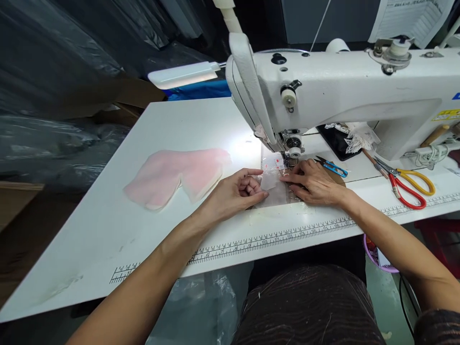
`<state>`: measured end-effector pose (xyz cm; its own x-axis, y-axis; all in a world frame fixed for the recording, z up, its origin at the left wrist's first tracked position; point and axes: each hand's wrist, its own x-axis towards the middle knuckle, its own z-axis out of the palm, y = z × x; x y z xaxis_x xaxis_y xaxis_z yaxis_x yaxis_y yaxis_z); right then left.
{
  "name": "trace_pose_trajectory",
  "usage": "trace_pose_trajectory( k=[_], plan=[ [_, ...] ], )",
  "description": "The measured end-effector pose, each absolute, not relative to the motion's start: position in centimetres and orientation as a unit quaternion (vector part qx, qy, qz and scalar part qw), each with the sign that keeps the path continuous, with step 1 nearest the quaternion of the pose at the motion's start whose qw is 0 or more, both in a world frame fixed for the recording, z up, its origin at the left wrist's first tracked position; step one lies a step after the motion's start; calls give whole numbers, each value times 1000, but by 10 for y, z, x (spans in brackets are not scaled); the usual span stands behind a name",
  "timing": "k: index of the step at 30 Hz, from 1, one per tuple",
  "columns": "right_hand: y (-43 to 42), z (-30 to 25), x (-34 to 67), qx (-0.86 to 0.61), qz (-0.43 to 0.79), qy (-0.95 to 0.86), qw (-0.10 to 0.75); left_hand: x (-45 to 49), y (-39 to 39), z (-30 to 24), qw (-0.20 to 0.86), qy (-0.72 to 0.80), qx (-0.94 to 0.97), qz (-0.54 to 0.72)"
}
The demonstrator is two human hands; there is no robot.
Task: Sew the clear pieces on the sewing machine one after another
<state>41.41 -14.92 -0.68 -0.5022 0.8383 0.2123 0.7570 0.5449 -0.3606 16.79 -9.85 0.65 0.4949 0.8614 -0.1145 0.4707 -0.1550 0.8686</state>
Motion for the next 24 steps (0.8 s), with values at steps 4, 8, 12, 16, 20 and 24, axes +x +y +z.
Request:
trace_pose_trajectory(
  k=[4,8,12,16,20,24],
  plan=[
    [-150,-6,410,-495,96,-849,160,169,-98,6,464,459,727,213],
    [-151,-7,409,-499,111,-840,183,170,-98,6,468,463,720,222],
    [-150,-8,411,-494,114,-842,184,170,-98,6,472,459,718,228],
    [-149,-8,410,-502,102,-842,169,171,-100,8,461,457,725,231],
    [-151,-6,409,-504,108,-840,172,171,-101,10,439,456,739,230],
    [-153,-7,410,-503,107,-837,187,169,-101,11,410,451,760,225]
  ],
)
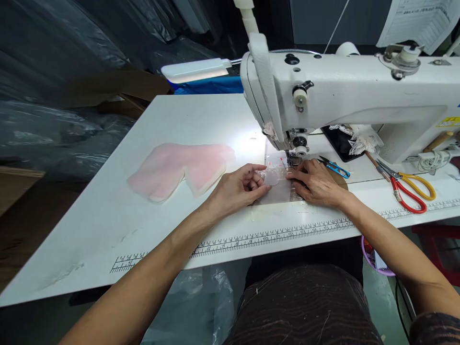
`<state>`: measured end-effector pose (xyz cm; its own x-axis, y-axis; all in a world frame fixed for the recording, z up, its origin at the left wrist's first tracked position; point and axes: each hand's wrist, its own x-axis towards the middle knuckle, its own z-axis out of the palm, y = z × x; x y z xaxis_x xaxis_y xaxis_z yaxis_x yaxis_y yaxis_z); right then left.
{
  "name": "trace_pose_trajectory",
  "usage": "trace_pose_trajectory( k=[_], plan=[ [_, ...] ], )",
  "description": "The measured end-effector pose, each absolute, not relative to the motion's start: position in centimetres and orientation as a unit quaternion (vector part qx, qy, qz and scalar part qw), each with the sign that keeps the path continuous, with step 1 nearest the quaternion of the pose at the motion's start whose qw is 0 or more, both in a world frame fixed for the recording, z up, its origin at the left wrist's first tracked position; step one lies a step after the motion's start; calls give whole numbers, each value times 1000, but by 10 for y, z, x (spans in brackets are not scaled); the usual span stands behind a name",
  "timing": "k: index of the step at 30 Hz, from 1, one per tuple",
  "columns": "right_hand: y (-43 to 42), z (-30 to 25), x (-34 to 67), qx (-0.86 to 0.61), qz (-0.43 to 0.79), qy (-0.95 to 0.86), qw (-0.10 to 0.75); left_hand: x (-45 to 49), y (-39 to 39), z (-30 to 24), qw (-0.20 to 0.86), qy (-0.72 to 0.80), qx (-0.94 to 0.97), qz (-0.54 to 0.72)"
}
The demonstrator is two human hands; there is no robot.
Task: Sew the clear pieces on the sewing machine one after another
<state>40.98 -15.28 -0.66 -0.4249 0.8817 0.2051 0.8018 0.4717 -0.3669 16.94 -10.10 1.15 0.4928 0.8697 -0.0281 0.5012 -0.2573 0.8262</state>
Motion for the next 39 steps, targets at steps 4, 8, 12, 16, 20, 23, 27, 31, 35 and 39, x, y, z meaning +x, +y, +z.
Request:
trace_pose_trajectory(
  k=[4,8,12,16,20,23,27,31,35,39],
  plan=[
    [-152,-8,411,-503,120,-829,212,168,-100,12,417,458,754,218],
    [-151,-7,415,-493,142,-827,228,169,-99,11,449,462,735,212],
    [-149,-7,417,-474,140,-838,231,169,-99,9,452,462,731,222],
    [-149,-10,418,-464,116,-847,231,169,-99,8,453,460,730,226],
    [-148,-13,417,-473,102,-847,219,169,-99,7,450,460,731,226],
    [-149,-10,417,-475,101,-846,219,169,-99,6,446,460,732,230],
    [-153,0,417,-458,139,-852,213,168,-98,4,446,456,735,232],
    [-156,5,417,-453,140,-862,178,168,-98,4,440,455,739,230],
    [-157,3,417,-450,124,-869,165,167,-99,4,441,453,740,229],
    [-157,3,416,-453,116,-868,166,162,-96,4,422,448,753,233]
  ],
)
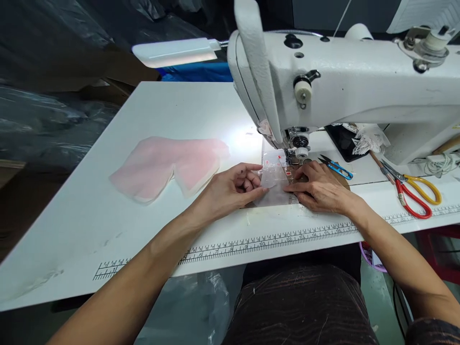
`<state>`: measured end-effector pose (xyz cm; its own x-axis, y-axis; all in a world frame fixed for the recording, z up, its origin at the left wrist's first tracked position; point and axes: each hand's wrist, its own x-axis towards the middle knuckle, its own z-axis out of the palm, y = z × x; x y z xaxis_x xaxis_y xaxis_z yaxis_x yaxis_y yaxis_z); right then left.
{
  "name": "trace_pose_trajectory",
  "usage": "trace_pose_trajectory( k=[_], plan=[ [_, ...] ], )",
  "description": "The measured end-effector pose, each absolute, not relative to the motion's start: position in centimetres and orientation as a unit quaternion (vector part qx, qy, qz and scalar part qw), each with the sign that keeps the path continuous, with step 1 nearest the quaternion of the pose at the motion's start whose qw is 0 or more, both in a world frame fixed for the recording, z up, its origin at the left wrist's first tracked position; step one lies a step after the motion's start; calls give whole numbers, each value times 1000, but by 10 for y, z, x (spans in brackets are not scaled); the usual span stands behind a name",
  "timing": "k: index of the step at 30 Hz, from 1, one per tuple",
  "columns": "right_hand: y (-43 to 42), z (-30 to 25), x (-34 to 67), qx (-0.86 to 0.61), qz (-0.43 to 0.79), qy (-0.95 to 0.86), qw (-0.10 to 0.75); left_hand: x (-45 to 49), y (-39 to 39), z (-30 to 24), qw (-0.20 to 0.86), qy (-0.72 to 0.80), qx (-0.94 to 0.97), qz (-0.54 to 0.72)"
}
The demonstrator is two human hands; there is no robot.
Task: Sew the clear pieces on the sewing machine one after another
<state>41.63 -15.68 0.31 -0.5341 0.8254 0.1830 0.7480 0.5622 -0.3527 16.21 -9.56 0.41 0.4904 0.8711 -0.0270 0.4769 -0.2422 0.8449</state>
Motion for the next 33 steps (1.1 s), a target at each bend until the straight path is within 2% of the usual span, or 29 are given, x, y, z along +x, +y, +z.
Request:
trace_pose_trajectory(
  k=[2,5,8,10,14,20,25,33],
  plan=[
    [-157,3,416,-452,111,-868,172,160,-92,6,345,445,781,271],
    [-158,2,416,-448,102,-870,179,163,-86,10,148,389,849,326],
    [-158,1,415,-449,100,-868,185,172,-80,9,-14,252,928,273],
    [-159,0,415,-452,99,-867,186,178,-76,7,-64,191,956,213],
    [-160,-1,414,-449,95,-868,188,184,-72,4,-80,169,974,129],
    [-157,-10,413,-469,64,-855,213,191,-57,6,-125,163,976,76],
    [-153,-18,411,-477,27,-844,245,196,-43,5,-106,160,978,78],
    [-154,-19,410,-480,20,-840,252,190,-44,-2,-59,166,977,122]
  ],
)
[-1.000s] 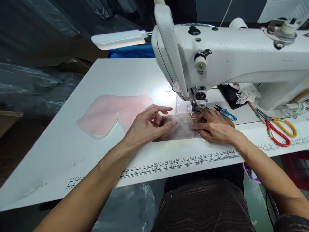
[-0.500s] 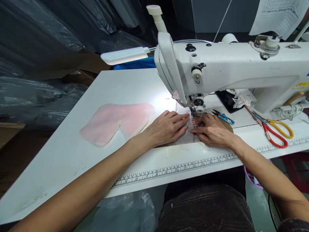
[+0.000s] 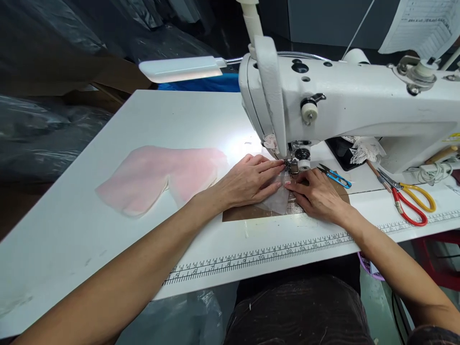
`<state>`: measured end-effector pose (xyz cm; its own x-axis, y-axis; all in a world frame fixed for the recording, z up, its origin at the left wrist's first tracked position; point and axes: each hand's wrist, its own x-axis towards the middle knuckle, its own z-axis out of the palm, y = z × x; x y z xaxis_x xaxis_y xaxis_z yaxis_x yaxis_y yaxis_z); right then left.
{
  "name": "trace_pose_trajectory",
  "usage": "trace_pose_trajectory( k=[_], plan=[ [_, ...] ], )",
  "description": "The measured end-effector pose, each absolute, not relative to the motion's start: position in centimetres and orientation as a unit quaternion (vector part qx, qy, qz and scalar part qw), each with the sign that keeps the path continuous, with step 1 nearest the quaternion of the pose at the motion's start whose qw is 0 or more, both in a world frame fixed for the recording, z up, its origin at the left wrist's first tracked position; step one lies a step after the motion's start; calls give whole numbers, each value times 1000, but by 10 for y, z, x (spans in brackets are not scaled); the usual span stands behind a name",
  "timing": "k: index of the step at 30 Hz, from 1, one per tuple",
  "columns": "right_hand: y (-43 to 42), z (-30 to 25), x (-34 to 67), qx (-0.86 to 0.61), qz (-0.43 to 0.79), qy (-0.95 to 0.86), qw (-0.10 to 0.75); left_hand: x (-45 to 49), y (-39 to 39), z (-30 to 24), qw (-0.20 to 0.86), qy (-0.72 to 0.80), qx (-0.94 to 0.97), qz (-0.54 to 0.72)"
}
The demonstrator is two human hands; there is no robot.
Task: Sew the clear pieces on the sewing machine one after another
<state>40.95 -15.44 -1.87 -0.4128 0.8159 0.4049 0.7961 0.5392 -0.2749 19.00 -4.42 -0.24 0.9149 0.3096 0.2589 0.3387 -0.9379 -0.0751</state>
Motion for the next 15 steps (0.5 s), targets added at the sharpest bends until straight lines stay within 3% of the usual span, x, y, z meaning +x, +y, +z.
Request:
trace_pose_trajectory(
  k=[15],
  plan=[
    [-155,-16,410,-495,54,-838,222,189,-45,-5,43,-174,-974,-138]
  ],
)
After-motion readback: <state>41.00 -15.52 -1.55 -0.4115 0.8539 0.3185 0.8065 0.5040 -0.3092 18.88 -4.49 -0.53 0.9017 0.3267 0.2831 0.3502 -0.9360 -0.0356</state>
